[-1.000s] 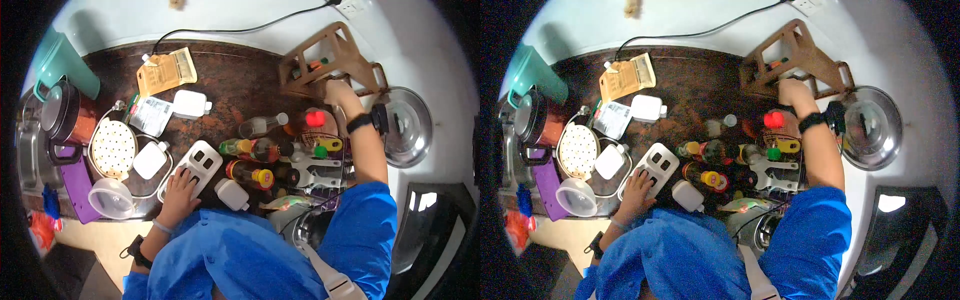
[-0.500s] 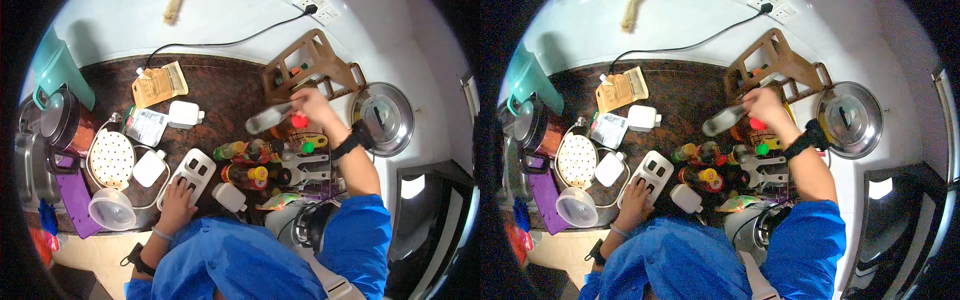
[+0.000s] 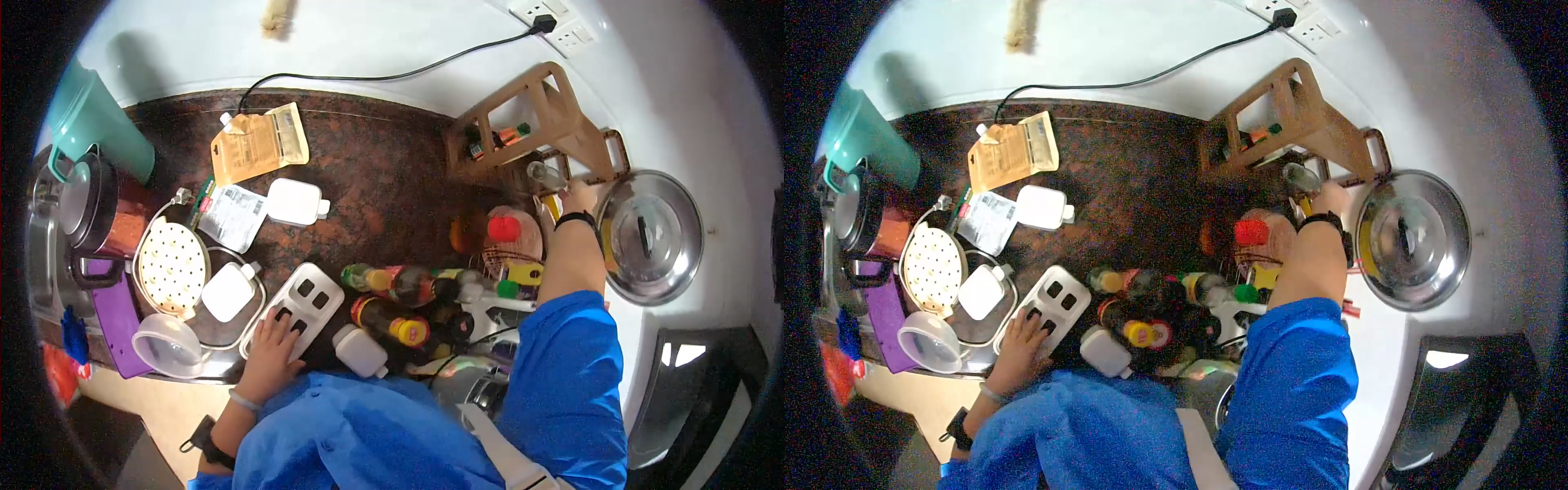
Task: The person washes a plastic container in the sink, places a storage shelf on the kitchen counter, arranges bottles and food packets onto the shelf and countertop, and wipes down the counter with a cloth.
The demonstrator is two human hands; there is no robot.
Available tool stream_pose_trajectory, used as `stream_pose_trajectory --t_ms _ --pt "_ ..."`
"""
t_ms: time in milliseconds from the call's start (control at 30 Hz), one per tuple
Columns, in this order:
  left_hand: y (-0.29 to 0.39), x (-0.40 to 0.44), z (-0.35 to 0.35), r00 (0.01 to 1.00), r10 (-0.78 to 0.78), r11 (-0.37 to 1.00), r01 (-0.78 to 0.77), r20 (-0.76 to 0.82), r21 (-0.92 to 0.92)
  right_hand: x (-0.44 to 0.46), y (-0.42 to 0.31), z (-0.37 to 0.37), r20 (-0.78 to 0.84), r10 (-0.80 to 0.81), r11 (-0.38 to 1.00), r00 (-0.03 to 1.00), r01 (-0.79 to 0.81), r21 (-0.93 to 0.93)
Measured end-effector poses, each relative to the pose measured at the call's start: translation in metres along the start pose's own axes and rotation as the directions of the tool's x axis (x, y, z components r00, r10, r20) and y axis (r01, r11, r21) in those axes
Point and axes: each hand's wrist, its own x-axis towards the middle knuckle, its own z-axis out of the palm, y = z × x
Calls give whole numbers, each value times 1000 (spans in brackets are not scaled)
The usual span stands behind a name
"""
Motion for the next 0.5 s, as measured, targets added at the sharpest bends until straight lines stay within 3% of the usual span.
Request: stream_pose_trajectory --t_ms 133,267,333,400,467,500 --pt "10 6 -7 995 -80 997 80 66 10 19 10 30 39 -199 909 979 200 -367" --pt "16 9 -8 985 -128 991 131 117 -12 70 39 79 101 -153 909 983 181 -375" --pt "20 10 -9 982 -157 987 160 107 -11 82 44 87 82 -306 854 949 311 -417" --pt "20 12 -7 978 -178 984 180 109 -3 101 49 99 115 -338 825 934 353 -442" --pt "22 13 -11 971 -183 983 183 151 15 110 52 109 23 -427 808 904 393 -440" --pt "22 13 -11 970 -188 982 188 157 15 121 53 107 132 -402 802 906 418 -426"
